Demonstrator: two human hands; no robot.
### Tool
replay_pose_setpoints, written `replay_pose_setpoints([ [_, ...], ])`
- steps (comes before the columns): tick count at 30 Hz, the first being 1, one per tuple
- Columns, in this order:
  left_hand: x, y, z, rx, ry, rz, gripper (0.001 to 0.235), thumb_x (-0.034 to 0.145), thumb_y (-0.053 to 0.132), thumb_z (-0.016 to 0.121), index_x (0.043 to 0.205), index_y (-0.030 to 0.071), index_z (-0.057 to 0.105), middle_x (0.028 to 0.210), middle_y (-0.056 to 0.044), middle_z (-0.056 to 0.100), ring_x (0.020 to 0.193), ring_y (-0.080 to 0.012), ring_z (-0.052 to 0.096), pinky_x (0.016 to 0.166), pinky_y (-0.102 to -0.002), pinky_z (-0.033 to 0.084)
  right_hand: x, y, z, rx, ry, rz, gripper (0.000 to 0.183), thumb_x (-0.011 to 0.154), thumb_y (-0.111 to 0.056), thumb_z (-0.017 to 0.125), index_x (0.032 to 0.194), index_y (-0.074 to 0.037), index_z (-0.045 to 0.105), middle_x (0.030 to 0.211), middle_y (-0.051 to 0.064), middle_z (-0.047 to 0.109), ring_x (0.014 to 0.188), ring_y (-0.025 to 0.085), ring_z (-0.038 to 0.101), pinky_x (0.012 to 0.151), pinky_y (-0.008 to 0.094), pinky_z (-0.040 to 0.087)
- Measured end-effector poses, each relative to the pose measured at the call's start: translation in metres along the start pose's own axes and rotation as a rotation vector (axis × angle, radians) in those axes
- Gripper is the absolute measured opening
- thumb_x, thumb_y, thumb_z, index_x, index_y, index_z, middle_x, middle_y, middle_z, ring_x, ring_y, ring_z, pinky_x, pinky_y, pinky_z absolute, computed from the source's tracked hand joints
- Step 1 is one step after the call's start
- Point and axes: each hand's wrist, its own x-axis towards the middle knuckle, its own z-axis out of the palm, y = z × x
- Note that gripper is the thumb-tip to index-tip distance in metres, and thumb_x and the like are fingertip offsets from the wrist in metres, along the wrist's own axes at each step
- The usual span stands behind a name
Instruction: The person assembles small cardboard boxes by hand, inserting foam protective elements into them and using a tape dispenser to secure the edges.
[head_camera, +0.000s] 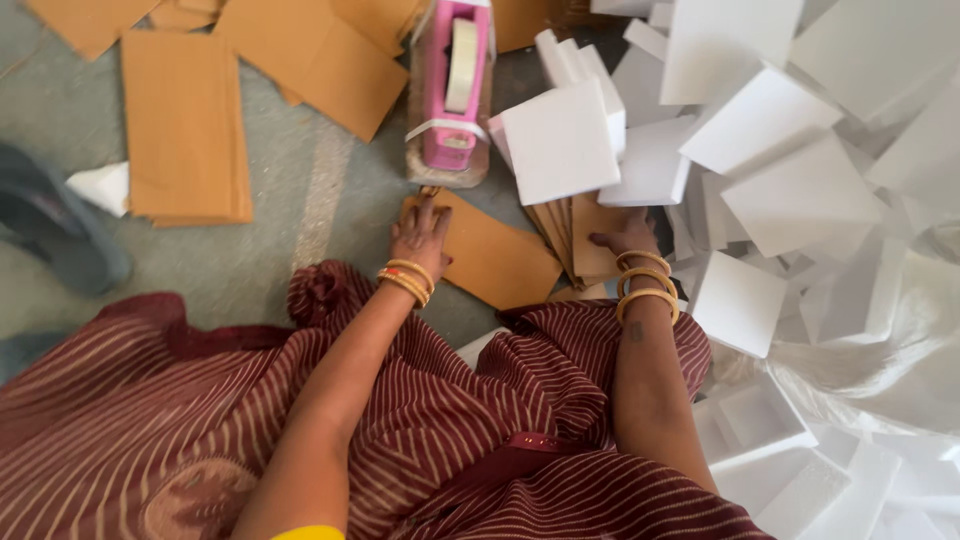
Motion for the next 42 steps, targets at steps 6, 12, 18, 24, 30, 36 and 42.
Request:
replay_pose_setpoints([
  [6, -0.009, -0.018, 0.015, 0.003, 0.053, -0.009, 0.087, 0.074, 0.031, 0.084, 0.149, 0.018, 0.041, 0.155, -0.011, 0.035, 0.139, -0.0316, 0.041, 0.103, -0.057, 0.04, -0.051, -0.039, 0.019, -0.463, 0.278, -0.193, 0.039, 0.096, -0.031, 0.072, 0.124, -0.004, 0.068, 0.137, 0.023, 0.064, 0.128, 0.04, 0.062, 0.102, 0.052, 0.054],
  [12, -0.014, -0.027, 0.023, 0.036, 0.043, 0.003, 0.086, 0.078, 0.028, 0.081, 0.152, 0.017, 0.039, 0.154, -0.012, 0.035, 0.139, -0.0316, 0.041, 0.102, -0.057, 0.039, -0.086, -0.062, 0.047, 0.134, -0.275, -0.124, 0.051, 0.087, -0.037, 0.076, 0.124, -0.003, 0.065, 0.103, 0.023, 0.077, 0.09, 0.031, 0.076, 0.077, 0.042, 0.059],
  [18, -0.017, -0.029, 0.016, 0.013, -0.016, -0.024, 0.078, 0.079, 0.027, 0.08, 0.148, 0.018, 0.044, 0.154, -0.012, 0.036, 0.14, -0.0322, 0.038, 0.105, -0.057, 0.036, -0.108, -0.073, 0.016, 0.293, 0.132, -0.857, 0.084, 0.073, -0.022, 0.091, 0.144, 0.003, 0.054, 0.109, 0.022, 0.069, 0.097, 0.032, 0.069, 0.082, 0.042, 0.059],
  [24, -0.024, -0.036, -0.002, 0.028, 0.028, -0.044, 0.069, 0.085, 0.028, 0.077, 0.145, 0.01, 0.049, 0.15, -0.013, 0.042, 0.143, -0.0305, 0.038, 0.114, -0.059, 0.031, -0.161, -0.082, -0.02, 0.067, 0.246, -0.486, 0.046, 0.082, -0.027, 0.085, 0.116, -0.003, 0.066, 0.1, 0.019, 0.077, 0.086, 0.028, 0.076, 0.075, 0.04, 0.058],
  [30, -0.005, -0.017, 0.022, 0.235, -0.003, 0.226, 0.088, 0.079, 0.023, 0.076, 0.156, 0.011, 0.035, 0.163, -0.018, 0.027, 0.15, -0.0324, 0.024, 0.117, -0.06, 0.021, -0.183, -0.085, 0.003, -0.118, 0.371, -0.599, 0.037, 0.079, -0.022, 0.08, 0.106, -0.001, 0.065, 0.103, 0.021, 0.071, 0.09, 0.041, 0.069, 0.073, 0.048, 0.052],
  [36, 0.078, 0.04, 0.111, 0.277, -0.08, 0.381, 0.059, 0.104, 0.023, 0.037, 0.16, 0.031, 0.023, 0.168, -0.013, 0.015, 0.155, -0.0326, 0.012, 0.119, -0.073, 0.008, -0.169, -0.073, 0.008, 0.011, 0.429, -0.641, 0.036, 0.083, -0.022, 0.08, 0.111, -0.003, 0.067, 0.104, 0.021, 0.071, 0.091, 0.04, 0.07, 0.077, 0.047, 0.054],
  [42, 0.091, 0.011, 0.113, 0.369, -0.228, 0.245, 0.06, 0.104, 0.026, 0.033, 0.162, 0.027, 0.019, 0.17, -0.011, 0.013, 0.154, -0.0411, 0.01, 0.112, -0.08, 0.008, -0.161, -0.068, 0.009, 0.072, 0.349, -0.602, 0.043, 0.082, -0.021, 0.079, 0.114, 0.002, 0.065, 0.095, 0.023, 0.073, 0.082, 0.036, 0.073, 0.072, 0.045, 0.056],
])
